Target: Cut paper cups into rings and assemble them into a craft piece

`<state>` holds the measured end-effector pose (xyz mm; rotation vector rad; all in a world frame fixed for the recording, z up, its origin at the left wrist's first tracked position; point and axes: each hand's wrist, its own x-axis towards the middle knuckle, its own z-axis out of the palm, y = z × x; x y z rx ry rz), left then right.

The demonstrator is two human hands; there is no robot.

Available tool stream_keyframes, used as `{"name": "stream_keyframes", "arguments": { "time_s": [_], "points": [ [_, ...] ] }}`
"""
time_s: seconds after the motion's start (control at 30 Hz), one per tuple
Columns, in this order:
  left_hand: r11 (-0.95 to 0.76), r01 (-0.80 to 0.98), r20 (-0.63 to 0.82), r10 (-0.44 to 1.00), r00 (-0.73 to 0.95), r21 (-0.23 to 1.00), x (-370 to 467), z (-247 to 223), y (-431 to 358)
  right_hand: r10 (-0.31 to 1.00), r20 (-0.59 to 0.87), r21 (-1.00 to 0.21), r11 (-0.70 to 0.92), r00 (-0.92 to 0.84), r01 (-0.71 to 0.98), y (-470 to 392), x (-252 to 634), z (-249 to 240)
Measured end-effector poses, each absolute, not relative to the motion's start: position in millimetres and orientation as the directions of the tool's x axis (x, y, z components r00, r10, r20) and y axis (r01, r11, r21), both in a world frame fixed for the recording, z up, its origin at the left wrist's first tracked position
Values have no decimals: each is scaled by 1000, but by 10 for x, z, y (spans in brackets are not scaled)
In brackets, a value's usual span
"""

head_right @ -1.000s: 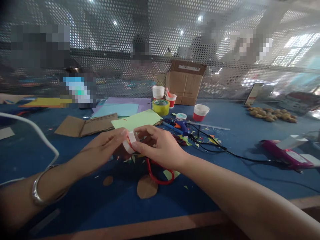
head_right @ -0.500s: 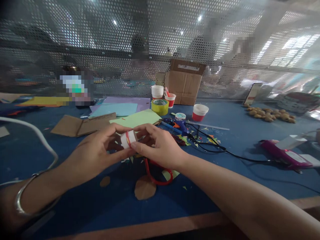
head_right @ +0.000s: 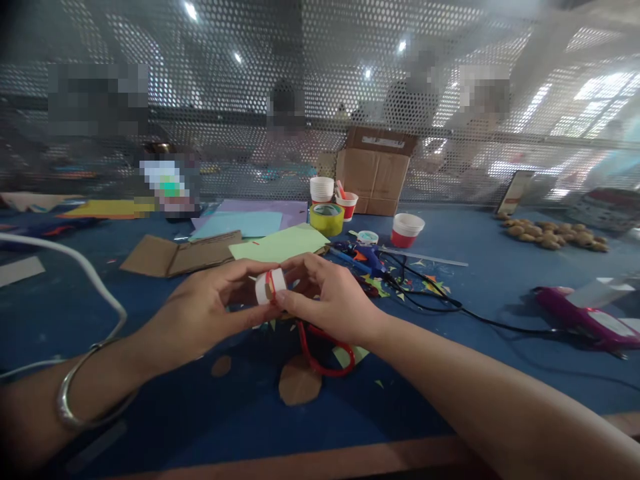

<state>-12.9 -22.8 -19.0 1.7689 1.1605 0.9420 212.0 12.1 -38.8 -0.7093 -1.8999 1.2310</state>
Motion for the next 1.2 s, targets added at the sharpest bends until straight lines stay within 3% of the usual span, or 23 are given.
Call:
{"name": "stream_keyframes", "arguments": {
  "time_s": [0.33,0.53,0.8,1.0,1.2],
  "points": [
    [-222,258,136,940,312,940,-102,-185,-241,773,303,-919,392,-557,45,114,2126,-394],
    [-251,246,199,955,219,936,-86,-216,-217,774,338,-881,460,-536,109,77,2107,-375],
    [-317,337,263,945,197,886,-127,-268,-148,746,400,-736,608,-532,298,-9,2052,-321],
    [-378,505,341,925,169,776,-124,-214,-182,729,393,-740,613,-561,278,-56,2022,-309],
    [-376,510,334,926,176,773,-132,-227,-168,711,378,-785,585,-592,201,-63,2013,-306]
  ]
}}
